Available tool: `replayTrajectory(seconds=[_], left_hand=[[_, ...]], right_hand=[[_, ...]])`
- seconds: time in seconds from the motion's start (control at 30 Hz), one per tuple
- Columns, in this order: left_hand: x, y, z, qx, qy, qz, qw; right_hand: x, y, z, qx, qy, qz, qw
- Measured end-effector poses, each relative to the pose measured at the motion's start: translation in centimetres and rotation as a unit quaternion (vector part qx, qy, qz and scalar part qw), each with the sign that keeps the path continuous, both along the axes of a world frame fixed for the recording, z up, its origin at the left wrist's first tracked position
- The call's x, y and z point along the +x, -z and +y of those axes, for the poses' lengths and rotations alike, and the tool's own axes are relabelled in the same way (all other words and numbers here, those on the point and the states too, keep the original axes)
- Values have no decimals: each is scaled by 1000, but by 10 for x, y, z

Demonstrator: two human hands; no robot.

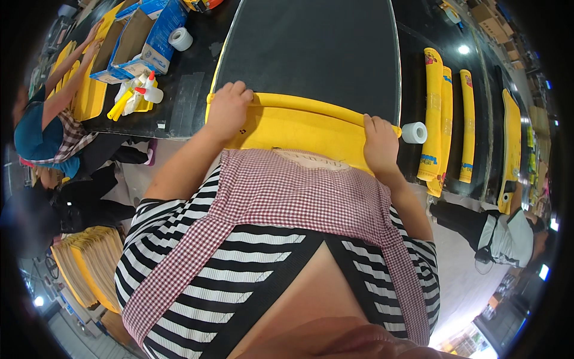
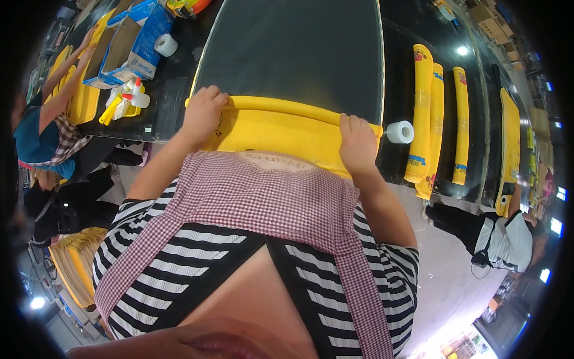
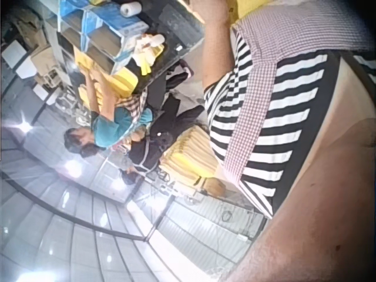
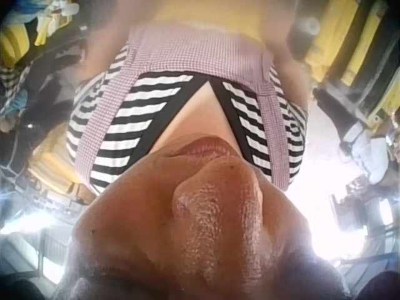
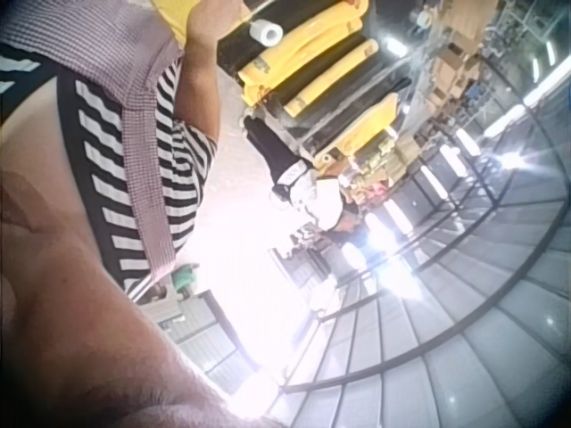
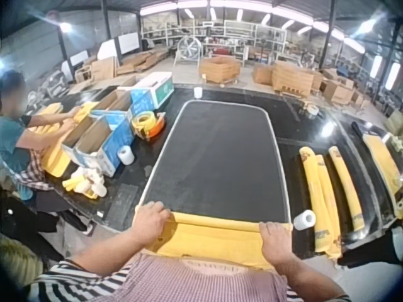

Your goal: The person repeatedly rolls yellow mats with cartoon graphics on a black table, secures them with clear tape, and stacks them. The person also handles a black mat, placing it on the table and rolling it.

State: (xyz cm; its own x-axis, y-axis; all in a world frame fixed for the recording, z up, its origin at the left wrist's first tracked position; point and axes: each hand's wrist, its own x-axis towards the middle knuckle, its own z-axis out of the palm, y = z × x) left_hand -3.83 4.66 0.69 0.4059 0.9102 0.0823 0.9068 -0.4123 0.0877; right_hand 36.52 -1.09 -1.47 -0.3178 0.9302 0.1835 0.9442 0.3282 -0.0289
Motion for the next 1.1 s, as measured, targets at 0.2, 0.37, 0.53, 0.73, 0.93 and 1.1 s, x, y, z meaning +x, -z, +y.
replayTrajectory(seconds=[0.2,0.37,0.53,0.73,0.93,1.1], left_hand=[[22,11,-44,-76,-62,16,995],[25,25,26,-8,-50,-23,998],[39,21,136,-4,-86,-1,996],[41,24,167,97,32,-124,987],[57,18,134,49,32,-79,995],[78,16,60,133,-8,-29,991]], right_hand=[[-19,6,-26,-21,24,20,999],[-28,0,43,-50,93,-4,994],[-10,3,149,-1,97,-18,995],[-19,-16,158,-157,79,30,984],[-48,19,93,25,92,-15,995],[-52,22,106,9,108,-17,994]])
